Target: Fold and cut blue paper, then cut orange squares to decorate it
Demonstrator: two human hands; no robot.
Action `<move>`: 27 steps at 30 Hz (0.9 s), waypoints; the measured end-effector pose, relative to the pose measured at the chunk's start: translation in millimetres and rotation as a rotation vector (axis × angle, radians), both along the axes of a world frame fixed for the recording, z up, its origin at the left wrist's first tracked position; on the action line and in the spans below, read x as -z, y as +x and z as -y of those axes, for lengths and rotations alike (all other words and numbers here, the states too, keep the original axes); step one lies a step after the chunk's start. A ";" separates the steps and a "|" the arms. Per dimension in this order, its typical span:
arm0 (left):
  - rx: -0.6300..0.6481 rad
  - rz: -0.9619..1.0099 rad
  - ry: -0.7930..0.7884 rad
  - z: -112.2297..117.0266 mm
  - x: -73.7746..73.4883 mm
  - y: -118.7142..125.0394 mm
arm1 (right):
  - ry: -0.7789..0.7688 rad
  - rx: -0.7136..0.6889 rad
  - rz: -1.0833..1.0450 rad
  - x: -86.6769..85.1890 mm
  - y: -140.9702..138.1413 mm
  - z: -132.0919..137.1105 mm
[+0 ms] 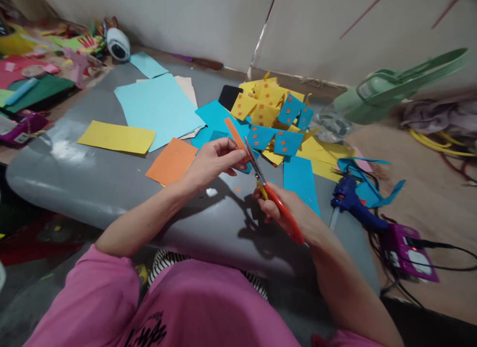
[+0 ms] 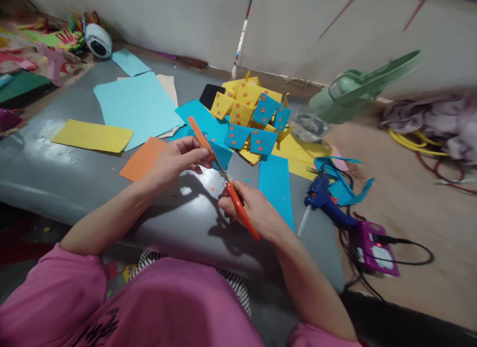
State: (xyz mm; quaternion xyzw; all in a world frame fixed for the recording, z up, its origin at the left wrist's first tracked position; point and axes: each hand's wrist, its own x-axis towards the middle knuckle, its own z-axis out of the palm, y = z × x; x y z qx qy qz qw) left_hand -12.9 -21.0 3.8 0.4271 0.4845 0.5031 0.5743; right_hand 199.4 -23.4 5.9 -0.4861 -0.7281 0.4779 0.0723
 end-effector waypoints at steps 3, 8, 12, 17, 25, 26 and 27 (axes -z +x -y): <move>0.008 0.009 0.011 -0.6 0.6 -0.5 | 0.001 -0.013 -0.031 1.3 0.3 0.1; 0.018 -0.001 0.012 -1.4 2.6 -1.0 | -0.006 -0.008 -0.044 1.9 -0.5 0.1; 0.019 0.001 0.019 -1.7 3.9 -1.3 | -0.011 0.009 -0.034 0.1 -1.7 0.3; 0.032 -0.010 0.006 -1.9 3.4 -1.4 | -0.037 0.038 -0.032 -3.5 -3.7 0.6; 0.024 0.020 0.018 -2.5 4.3 -1.9 | -0.085 0.098 -0.057 -2.0 -1.8 0.3; 0.025 0.026 0.023 -2.4 4.1 -1.9 | -0.087 0.107 -0.070 -0.6 -1.2 0.2; 0.027 0.033 0.027 -2.3 4.0 -1.7 | -0.082 0.119 -0.092 1.2 -0.7 0.0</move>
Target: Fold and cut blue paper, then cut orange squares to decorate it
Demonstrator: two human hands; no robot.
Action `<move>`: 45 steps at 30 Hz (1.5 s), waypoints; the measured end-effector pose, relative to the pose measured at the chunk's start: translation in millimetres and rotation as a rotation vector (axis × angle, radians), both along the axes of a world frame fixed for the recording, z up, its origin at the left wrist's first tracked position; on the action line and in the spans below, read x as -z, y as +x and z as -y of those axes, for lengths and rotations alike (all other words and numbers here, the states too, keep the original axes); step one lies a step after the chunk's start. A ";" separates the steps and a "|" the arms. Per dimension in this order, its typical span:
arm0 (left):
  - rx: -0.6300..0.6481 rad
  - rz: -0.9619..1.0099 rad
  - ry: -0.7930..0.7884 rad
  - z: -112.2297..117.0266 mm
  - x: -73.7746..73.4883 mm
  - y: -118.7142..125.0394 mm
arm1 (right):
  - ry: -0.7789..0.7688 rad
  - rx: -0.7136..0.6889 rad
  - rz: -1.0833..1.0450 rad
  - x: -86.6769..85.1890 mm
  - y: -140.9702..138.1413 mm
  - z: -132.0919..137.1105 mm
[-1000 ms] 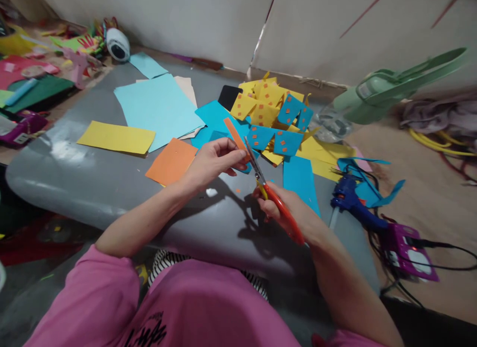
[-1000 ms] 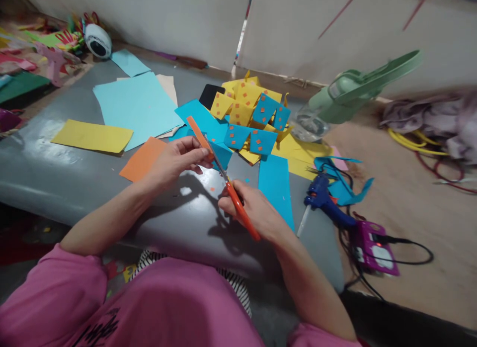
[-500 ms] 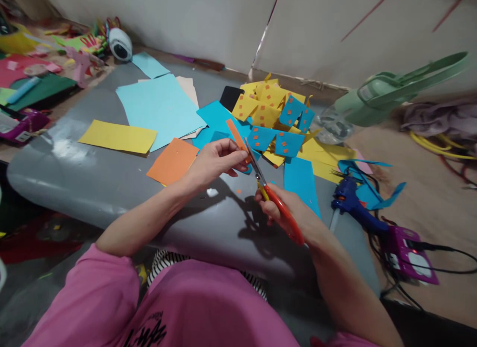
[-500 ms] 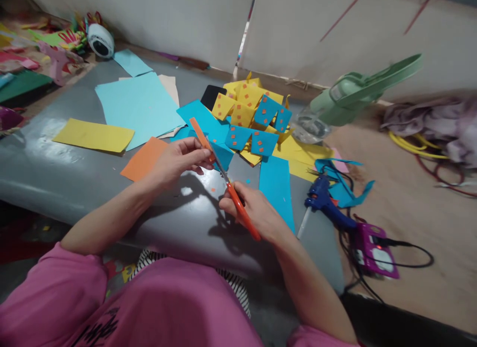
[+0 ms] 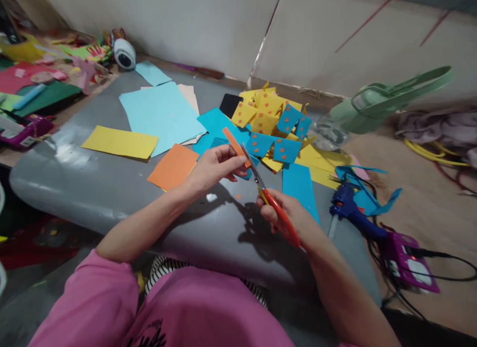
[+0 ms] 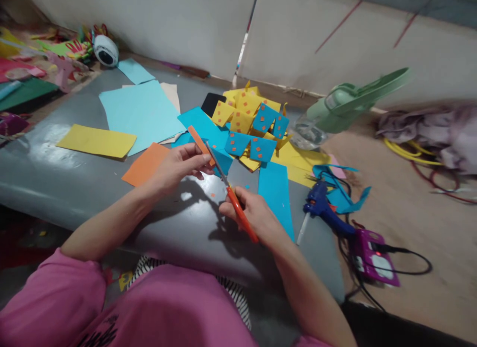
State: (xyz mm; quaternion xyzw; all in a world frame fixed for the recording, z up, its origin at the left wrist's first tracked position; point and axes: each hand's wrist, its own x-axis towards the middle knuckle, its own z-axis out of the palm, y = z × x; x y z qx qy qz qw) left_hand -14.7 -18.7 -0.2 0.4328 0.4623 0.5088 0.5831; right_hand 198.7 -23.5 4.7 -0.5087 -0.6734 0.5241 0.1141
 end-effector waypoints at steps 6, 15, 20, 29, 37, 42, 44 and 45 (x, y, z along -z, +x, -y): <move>0.141 0.061 -0.069 3.3 4.9 4.7 | 0.215 0.201 -0.334 10.8 -4.5 -1.3; 0.261 0.007 -0.099 6.7 16.5 12.3 | 0.163 0.275 -0.543 15.2 -11.9 2.1; 0.291 -0.051 -0.115 7.1 11.9 9.8 | 0.142 0.293 -0.513 17.7 -11.6 2.5; 0.286 -0.020 -0.086 8.7 11.9 11.4 | 0.129 0.267 -0.525 13.2 -12.5 6.4; 0.251 -0.055 -0.060 9.0 9.5 8.2 | 0.157 0.262 -0.430 7.5 -9.7 3.4; 0.262 -0.089 -0.065 8.6 8.9 9.8 | 0.159 0.270 -0.477 7.8 -12.3 7.4; 0.257 -0.097 -0.063 9.6 10.1 11.8 | 0.162 0.275 -0.494 10.7 -13.4 8.6; 0.250 -0.108 -0.057 10.3 10.8 12.7 | 0.164 0.283 -0.510 12.6 -13.6 8.7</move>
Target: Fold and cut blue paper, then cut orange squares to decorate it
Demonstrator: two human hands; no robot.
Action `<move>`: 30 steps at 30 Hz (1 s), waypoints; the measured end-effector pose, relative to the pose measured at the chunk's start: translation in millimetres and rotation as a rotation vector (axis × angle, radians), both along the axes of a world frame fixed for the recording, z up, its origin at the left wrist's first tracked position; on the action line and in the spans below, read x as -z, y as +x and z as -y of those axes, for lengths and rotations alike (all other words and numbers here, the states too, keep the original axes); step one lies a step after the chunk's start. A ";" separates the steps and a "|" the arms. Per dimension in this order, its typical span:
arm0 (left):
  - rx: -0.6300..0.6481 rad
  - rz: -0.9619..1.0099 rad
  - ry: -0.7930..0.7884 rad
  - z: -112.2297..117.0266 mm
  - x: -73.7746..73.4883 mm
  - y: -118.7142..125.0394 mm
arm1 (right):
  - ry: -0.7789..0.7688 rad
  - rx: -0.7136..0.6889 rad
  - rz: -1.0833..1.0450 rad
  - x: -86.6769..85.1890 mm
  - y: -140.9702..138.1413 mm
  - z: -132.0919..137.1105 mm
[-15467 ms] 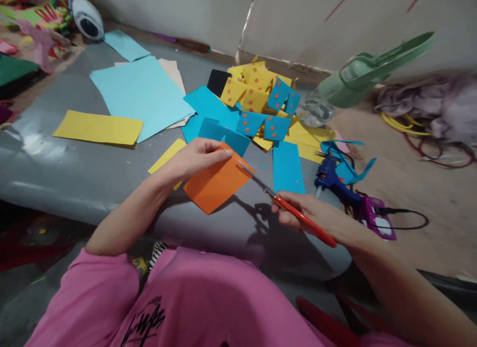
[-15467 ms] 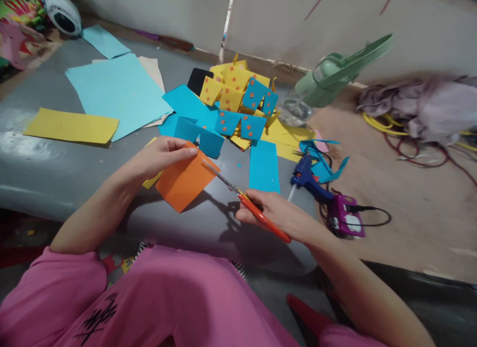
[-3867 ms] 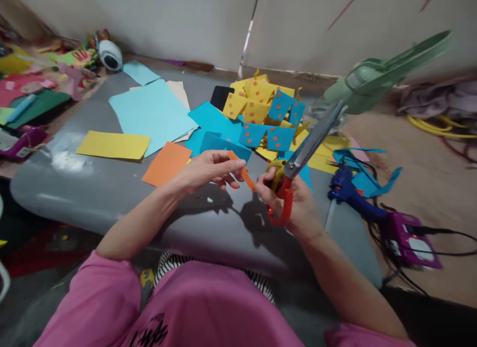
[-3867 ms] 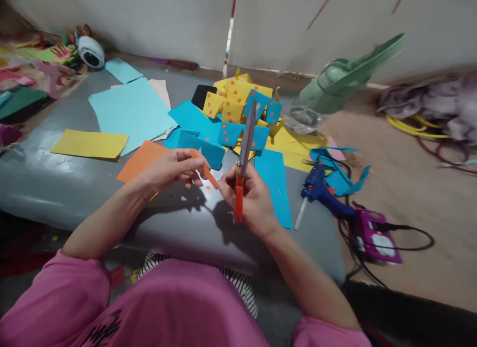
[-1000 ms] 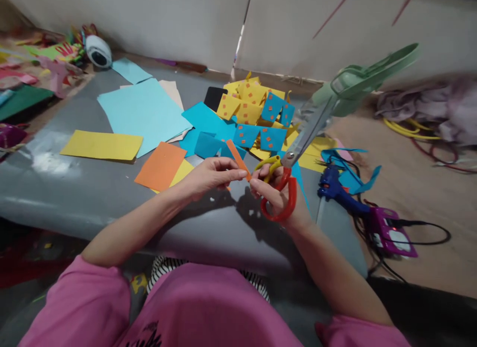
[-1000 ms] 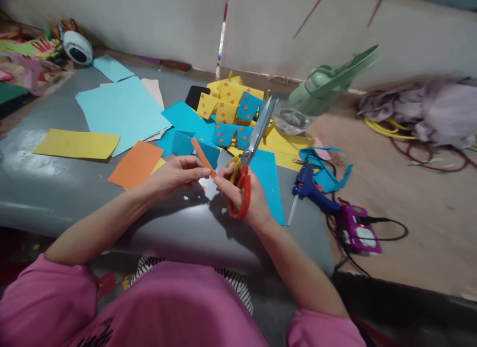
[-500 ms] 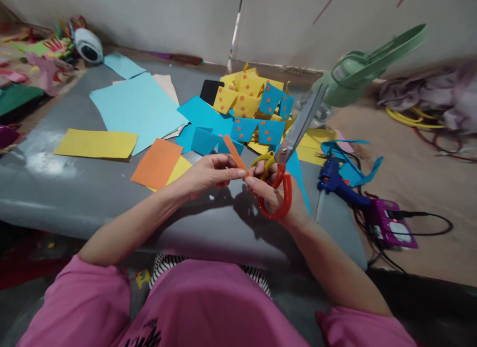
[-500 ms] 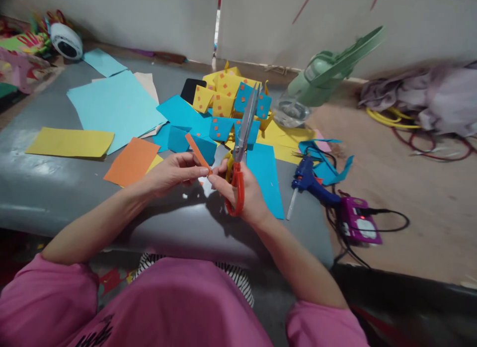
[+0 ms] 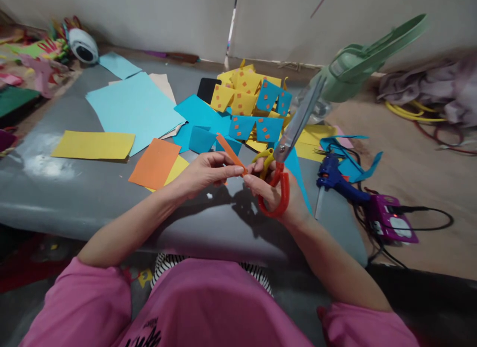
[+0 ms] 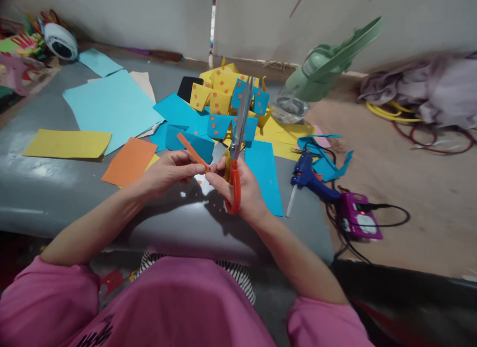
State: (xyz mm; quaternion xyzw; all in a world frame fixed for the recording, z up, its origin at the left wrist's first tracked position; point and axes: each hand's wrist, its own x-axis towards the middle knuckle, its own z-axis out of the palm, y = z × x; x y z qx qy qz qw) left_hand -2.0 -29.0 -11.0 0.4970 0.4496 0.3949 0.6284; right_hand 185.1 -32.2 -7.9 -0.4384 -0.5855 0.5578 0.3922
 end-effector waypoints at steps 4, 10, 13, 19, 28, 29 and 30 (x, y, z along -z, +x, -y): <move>0.004 -0.052 0.067 2.4 0.4 -0.5 | -0.008 0.013 -0.065 4.9 2.4 -2.9; 0.013 -0.046 0.099 -0.2 -7.8 -9.4 | 0.003 -0.021 0.079 -4.6 6.6 -9.5; 0.026 -0.058 0.054 -1.9 -8.8 -9.7 | 0.003 -0.018 0.142 -8.3 5.1 -9.7; 0.111 -0.122 -0.021 -2.5 -9.1 -5.0 | 0.073 -0.019 0.159 -8.2 6.1 -10.9; 0.207 -0.170 0.027 -1.6 -2.4 -8.9 | -0.042 -0.233 0.221 3.8 8.7 -12.7; 0.223 -0.167 0.017 -1.9 -1.4 -8.9 | -0.032 -0.226 0.224 4.0 8.7 -13.1; 0.234 -0.158 0.006 -2.2 -0.5 -8.8 | -0.024 -0.216 0.225 4.0 8.8 -13.5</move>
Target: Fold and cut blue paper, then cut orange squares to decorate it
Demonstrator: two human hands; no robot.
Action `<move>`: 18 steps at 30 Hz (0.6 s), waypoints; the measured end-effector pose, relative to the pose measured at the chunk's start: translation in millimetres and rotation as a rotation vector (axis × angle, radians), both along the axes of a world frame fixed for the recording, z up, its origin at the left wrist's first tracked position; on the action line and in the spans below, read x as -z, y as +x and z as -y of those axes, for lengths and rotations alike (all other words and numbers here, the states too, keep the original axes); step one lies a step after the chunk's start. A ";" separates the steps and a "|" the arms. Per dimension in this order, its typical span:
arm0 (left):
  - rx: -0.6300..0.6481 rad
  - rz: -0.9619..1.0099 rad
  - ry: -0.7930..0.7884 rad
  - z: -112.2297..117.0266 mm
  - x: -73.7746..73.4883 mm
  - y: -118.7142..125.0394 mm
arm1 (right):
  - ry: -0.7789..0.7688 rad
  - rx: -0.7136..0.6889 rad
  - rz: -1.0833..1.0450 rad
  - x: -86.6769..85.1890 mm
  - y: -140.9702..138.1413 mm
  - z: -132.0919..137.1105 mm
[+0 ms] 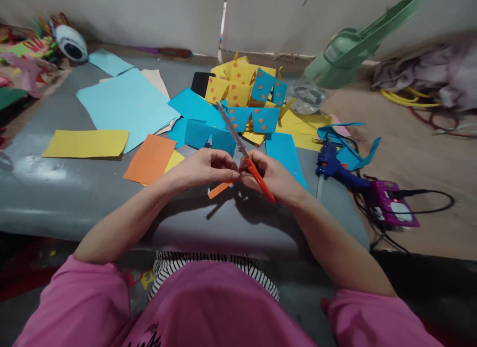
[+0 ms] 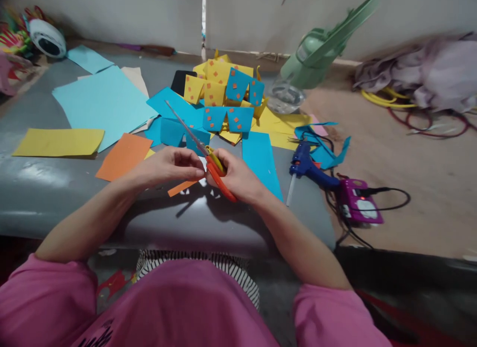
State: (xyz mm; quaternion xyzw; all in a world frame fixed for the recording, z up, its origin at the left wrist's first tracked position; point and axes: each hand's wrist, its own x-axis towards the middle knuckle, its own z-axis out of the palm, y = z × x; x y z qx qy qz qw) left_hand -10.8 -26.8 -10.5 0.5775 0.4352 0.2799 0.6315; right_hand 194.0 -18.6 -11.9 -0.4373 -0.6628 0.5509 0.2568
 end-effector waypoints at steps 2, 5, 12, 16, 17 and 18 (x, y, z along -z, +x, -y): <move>0.007 0.031 -0.036 -0.8 1.1 0.2 | 0.011 0.018 -0.004 -0.4 0.0 -0.7; 0.005 0.060 -0.099 -1.7 1.2 -0.1 | 0.022 0.047 -0.029 -0.9 -1.4 -1.0; -0.267 0.314 -0.071 -6.4 0.0 0.4 | 0.070 0.194 -0.098 -1.0 -4.1 -2.2; -0.414 0.488 -0.146 -11.1 -0.4 1.7 | 0.000 0.144 -0.029 1.8 -1.6 -4.3; -0.434 0.506 -0.149 -12.0 -0.5 1.7 | -0.017 0.121 -0.001 2.2 -1.3 -4.5; -0.449 0.519 -0.149 -12.6 -0.7 1.6 | -0.031 0.100 0.029 2.3 -1.2 -4.7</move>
